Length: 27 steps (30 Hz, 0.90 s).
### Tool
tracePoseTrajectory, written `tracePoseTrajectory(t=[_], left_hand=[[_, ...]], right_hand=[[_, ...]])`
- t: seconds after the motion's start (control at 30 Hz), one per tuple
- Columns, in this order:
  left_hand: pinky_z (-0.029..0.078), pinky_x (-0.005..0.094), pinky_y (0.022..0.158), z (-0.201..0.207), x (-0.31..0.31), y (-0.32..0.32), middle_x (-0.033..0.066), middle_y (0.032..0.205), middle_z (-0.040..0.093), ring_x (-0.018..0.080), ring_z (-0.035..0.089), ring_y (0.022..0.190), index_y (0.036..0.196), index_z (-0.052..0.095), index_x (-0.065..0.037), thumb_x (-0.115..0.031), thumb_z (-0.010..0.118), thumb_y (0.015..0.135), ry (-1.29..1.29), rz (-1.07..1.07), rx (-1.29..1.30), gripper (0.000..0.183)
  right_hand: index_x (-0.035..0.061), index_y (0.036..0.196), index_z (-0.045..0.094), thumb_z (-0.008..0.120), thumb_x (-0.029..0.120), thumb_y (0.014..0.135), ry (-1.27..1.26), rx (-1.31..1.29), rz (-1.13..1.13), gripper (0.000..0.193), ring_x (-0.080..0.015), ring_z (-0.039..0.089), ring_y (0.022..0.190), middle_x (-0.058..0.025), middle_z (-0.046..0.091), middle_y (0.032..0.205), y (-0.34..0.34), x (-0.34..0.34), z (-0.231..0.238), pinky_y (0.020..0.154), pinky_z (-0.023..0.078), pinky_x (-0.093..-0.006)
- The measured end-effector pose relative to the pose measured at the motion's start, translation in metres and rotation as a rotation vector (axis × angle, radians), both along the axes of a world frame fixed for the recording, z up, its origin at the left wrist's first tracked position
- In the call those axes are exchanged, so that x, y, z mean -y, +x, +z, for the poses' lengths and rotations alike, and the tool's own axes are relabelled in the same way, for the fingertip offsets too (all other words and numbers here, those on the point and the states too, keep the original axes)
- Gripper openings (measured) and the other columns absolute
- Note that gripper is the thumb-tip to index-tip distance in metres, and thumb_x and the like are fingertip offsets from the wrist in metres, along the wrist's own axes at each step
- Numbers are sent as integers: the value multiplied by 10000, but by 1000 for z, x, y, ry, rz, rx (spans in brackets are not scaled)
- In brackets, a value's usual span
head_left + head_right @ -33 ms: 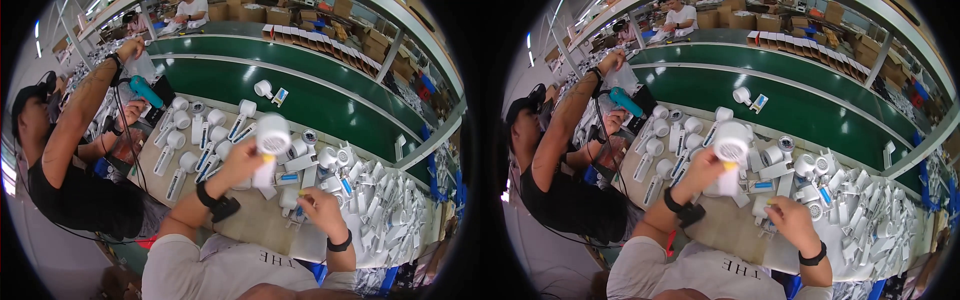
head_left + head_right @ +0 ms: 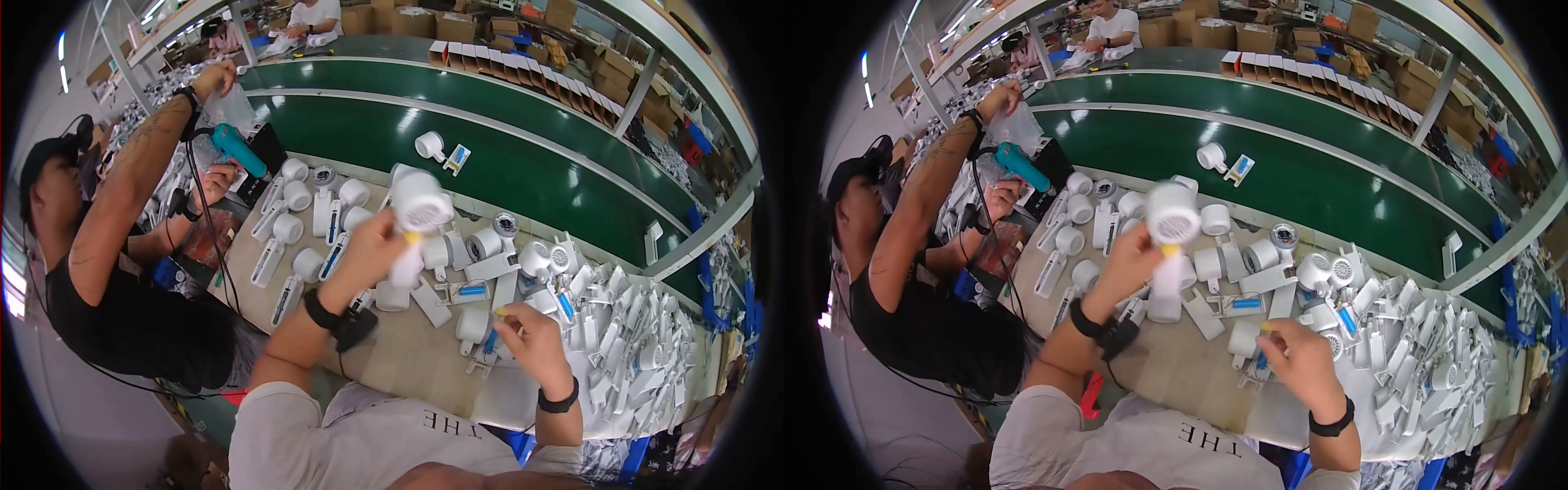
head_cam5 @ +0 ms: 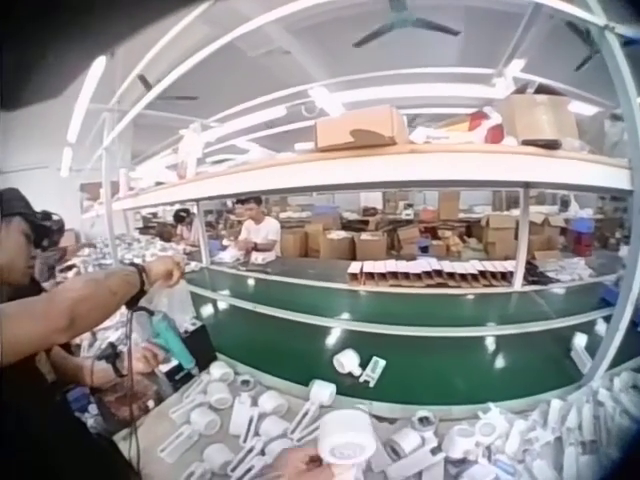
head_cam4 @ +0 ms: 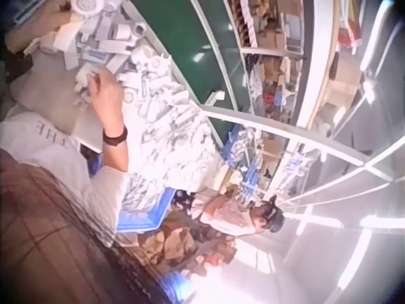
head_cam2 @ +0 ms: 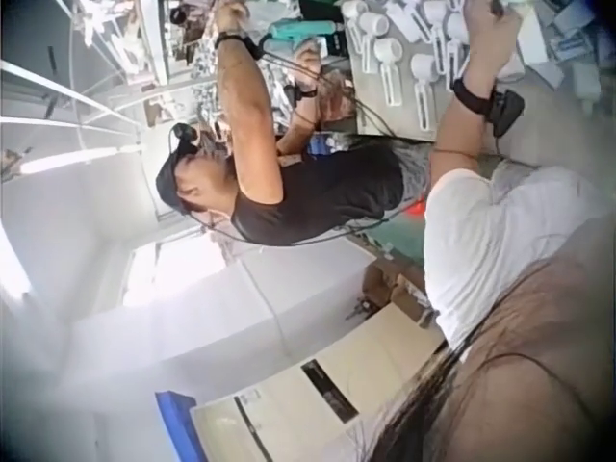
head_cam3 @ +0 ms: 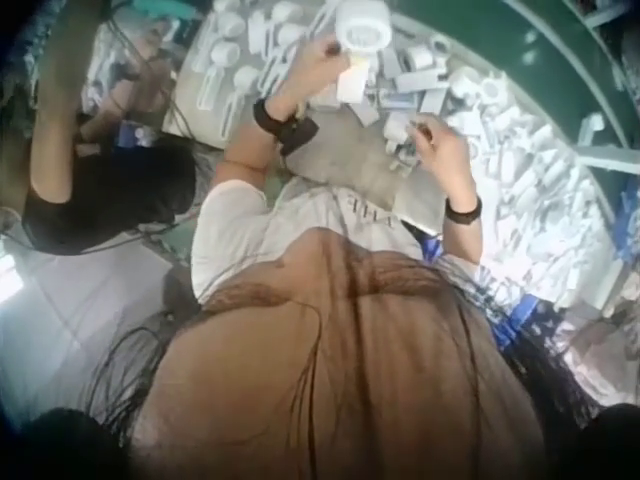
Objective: The person assembles handheld fans by fitting a battery into the fan body, snapping a handle casing over it, and placing the finished product onto a conveyor belt.
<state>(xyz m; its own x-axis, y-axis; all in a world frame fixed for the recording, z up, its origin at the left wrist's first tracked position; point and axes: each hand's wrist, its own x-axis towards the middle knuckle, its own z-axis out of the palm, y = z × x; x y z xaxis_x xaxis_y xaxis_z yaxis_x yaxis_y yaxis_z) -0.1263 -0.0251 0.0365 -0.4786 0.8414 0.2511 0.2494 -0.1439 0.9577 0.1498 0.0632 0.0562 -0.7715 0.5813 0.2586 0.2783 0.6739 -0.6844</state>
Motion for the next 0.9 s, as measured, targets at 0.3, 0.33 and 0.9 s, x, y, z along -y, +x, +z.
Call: tracePoseTrajectory(t=[0.3, 0.33, 0.9], left_hand=[[460, 495, 662, -42, 35, -156, 246, 782, 603, 413, 593, 737, 983, 429, 29, -151, 576, 745, -619, 687, -881, 333], [464, 485, 660, -38, 35, -152, 232, 792, 610, 393, 602, 749, 990, 436, 24, -156, 584, 739, -759, 611, -933, 342], [487, 393, 759, -61, -273, -124, 209, 915, 632, 335, 614, 879, 936, 601, 29, -201, 633, 680, -756, 70, -904, 346]], right_hand=[[15, 885, 600, 682, 102, 730, 85, 14, 10, 196, -197, 583, 571, -92, 606, 698, 6, -12, 7, 522, 461, -267], [7, 880, 604, 678, 89, 734, 112, 29, 21, 183, -181, 574, 568, -94, 610, 713, 7, -14, 6, 523, 453, -257], [-4, 856, 606, 701, 72, 706, 15, 157, -2, 193, -223, 631, 648, -118, 610, 726, 27, -33, 6, 545, 472, -280]])
